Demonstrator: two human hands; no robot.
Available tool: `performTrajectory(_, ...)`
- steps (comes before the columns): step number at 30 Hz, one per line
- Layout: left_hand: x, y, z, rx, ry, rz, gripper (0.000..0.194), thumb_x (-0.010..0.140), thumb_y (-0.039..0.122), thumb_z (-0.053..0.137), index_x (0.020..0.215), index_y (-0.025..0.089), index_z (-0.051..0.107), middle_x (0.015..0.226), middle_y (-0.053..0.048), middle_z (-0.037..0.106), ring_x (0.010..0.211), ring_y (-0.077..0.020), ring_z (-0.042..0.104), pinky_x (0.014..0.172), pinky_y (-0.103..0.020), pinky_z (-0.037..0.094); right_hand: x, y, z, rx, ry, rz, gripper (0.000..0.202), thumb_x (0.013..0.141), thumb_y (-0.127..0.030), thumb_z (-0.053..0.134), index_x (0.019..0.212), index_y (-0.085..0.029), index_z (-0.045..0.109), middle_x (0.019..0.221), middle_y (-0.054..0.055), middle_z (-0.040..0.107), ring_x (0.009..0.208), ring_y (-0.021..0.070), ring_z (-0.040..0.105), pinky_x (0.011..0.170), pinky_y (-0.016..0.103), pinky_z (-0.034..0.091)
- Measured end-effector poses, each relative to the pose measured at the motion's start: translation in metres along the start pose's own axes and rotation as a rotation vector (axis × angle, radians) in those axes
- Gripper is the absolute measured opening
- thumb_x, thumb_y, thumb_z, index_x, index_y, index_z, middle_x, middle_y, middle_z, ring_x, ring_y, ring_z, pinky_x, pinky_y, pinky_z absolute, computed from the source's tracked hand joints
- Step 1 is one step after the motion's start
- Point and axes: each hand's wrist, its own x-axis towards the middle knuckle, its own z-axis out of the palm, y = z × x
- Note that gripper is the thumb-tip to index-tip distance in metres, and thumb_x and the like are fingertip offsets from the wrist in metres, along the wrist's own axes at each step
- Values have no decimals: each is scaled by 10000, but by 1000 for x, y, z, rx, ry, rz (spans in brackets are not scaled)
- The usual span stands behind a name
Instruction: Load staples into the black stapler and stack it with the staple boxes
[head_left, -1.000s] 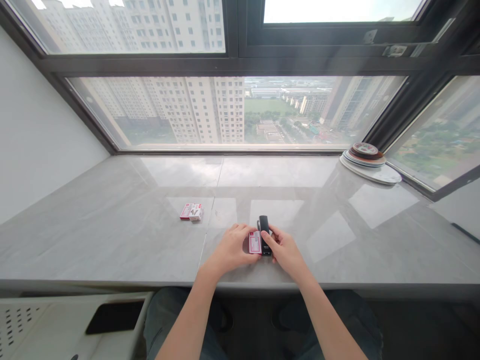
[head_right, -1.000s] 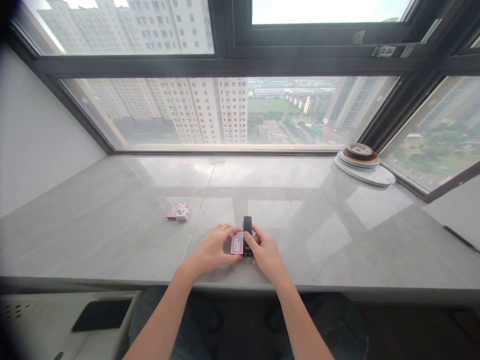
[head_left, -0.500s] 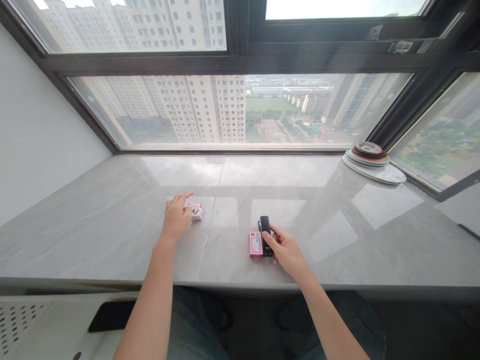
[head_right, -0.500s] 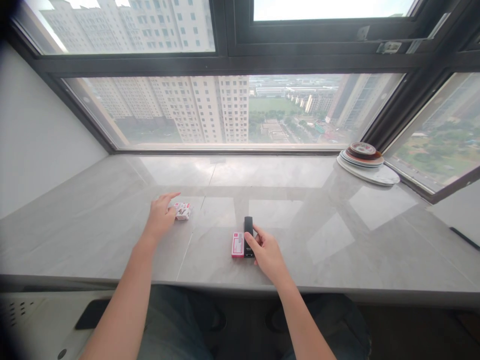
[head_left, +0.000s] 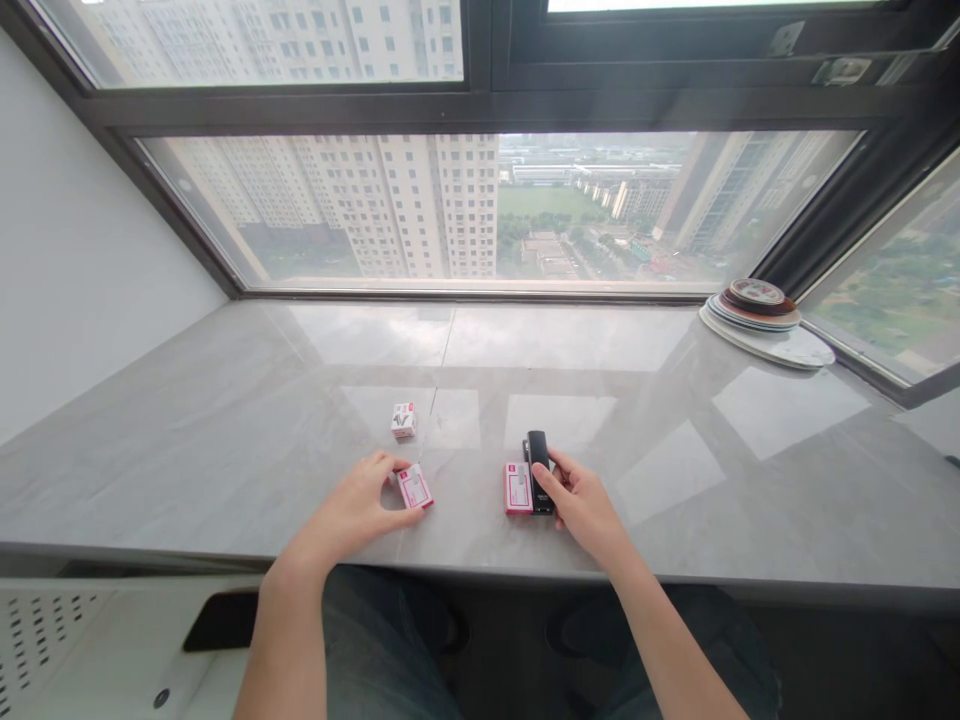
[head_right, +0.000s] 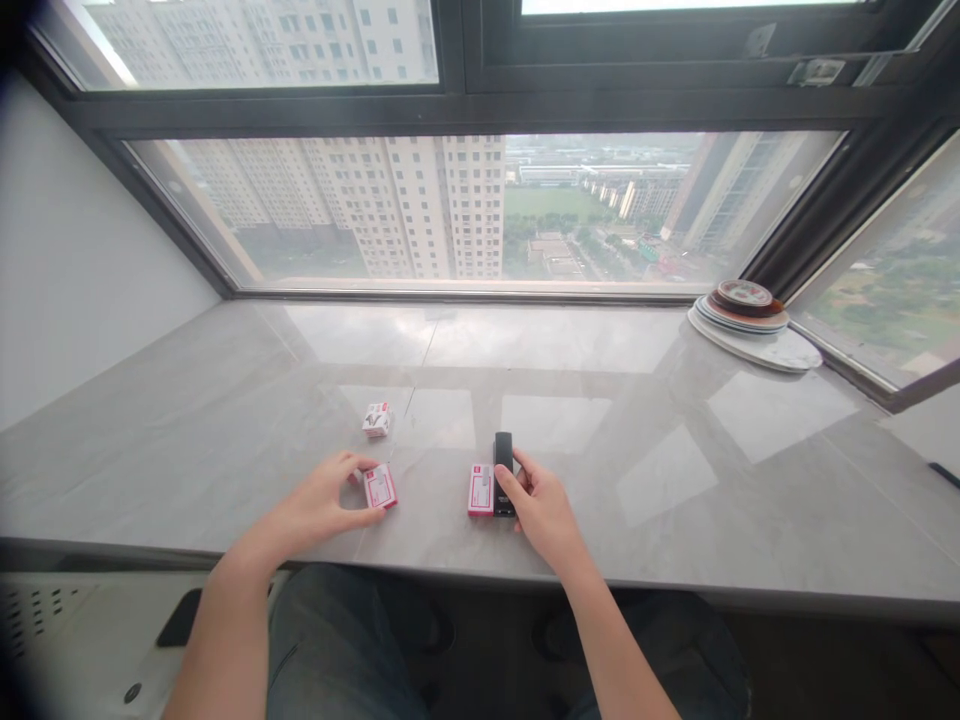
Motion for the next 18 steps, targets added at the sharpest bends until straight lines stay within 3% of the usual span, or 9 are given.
performTrajectory(4, 15, 68, 28, -150, 32, 234, 501, 824, 345, 719, 1309, 314, 598, 1274, -38, 611, 1188, -254, 606, 1047, -393, 497, -1, -1, 0, -5, 8, -6, 684, 931, -635, 601, 1475, -220, 580, 725, -56, 435, 491, 96, 460, 416, 230, 481)
performTrajectory(7, 30, 100, 47, -185, 10, 331, 516, 784, 299, 743, 1282, 320, 612, 1235, -33, 614, 1190, -254, 599, 1040, -391, 501, -2, -3, 0, -14, 7, -27, 656, 940, -626, 590, 1462, -229, 592, 726, -56, 452, 475, 94, 466, 416, 233, 477)
performTrajectory(10, 38, 112, 58, -191, -35, 362, 495, 769, 291, 760, 1245, 321, 626, 1219, -26, 629, 1178, -257, 600, 1023, -389, 502, -3, -5, 0, -11, -12, -37, 646, 945, -626, 578, 1456, -231, 597, 724, -53, 478, 462, 97, 471, 409, 239, 467)
performTrajectory(18, 42, 118, 69, -144, -50, 364, 542, 736, 350, 827, 1244, 330, 637, 1236, -24, 673, 1165, -287, 609, 1010, -415, 479, -4, -9, -2, -45, -32, -47, 617, 943, -642, 558, 1407, -242, 630, 721, -40, 505, 484, 111, 461, 421, 239, 448)
